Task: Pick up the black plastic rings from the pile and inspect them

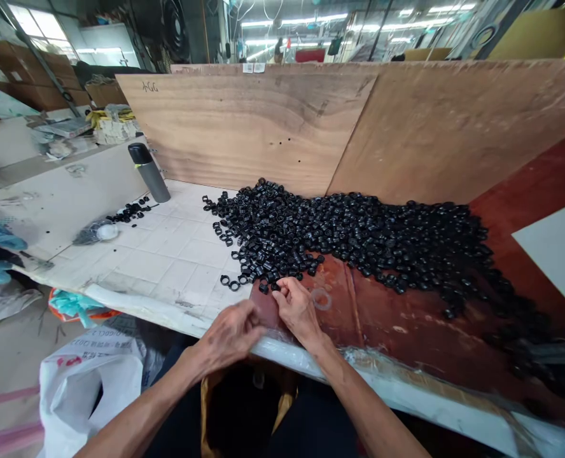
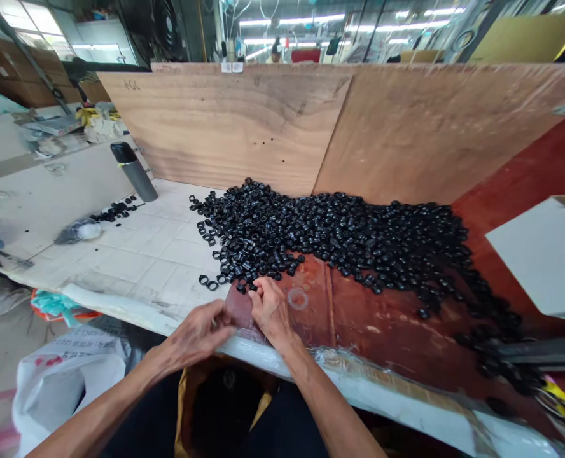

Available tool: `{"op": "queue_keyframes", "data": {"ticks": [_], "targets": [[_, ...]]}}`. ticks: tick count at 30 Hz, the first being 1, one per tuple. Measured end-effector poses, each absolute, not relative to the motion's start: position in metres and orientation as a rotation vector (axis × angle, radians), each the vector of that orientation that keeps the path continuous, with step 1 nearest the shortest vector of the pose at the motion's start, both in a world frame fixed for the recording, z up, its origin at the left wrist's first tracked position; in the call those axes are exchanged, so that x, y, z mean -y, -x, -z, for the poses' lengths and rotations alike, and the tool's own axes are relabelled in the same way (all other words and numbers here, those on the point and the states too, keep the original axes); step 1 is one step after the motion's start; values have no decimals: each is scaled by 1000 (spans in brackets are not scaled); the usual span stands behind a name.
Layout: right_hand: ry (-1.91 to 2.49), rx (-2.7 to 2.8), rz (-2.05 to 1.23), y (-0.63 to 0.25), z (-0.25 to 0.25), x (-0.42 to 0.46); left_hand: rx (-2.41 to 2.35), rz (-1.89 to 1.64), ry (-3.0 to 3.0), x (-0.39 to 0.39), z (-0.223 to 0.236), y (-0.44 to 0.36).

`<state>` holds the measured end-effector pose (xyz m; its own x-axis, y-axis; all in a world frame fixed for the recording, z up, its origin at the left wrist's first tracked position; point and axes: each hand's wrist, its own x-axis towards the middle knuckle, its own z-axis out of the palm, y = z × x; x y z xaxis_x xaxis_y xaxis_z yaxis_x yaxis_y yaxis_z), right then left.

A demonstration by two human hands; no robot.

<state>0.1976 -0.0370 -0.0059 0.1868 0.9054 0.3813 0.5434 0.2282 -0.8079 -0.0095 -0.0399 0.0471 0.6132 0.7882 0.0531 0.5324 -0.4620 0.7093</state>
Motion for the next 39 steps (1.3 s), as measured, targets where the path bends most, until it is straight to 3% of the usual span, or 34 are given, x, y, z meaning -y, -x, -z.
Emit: {"op": "queue_keyframes", "data": {"ticks": [2, 6, 14, 21, 34, 39], "targets": [[1468, 1569, -321, -199, 15, 31, -1189, -694, -2259, 19, -33, -6], [1506, 1690, -259, -202, 22, 28, -1296, -688, -2405, -7, -9, -29], [1468, 1786, -378, -202, 7, 38, -1557, -561, -2261, 0, -26, -21], [1479, 1541, -483, -204, 5, 37, -1428, -828, -2288, 4, -3, -9], [1394, 1487, -763, -205, 7, 36, -1191, -846, -2333, -1, 8, -28], [1245, 1539, -620, -207, 3, 35, -1125, -953, -2063, 1, 7, -23]]}}
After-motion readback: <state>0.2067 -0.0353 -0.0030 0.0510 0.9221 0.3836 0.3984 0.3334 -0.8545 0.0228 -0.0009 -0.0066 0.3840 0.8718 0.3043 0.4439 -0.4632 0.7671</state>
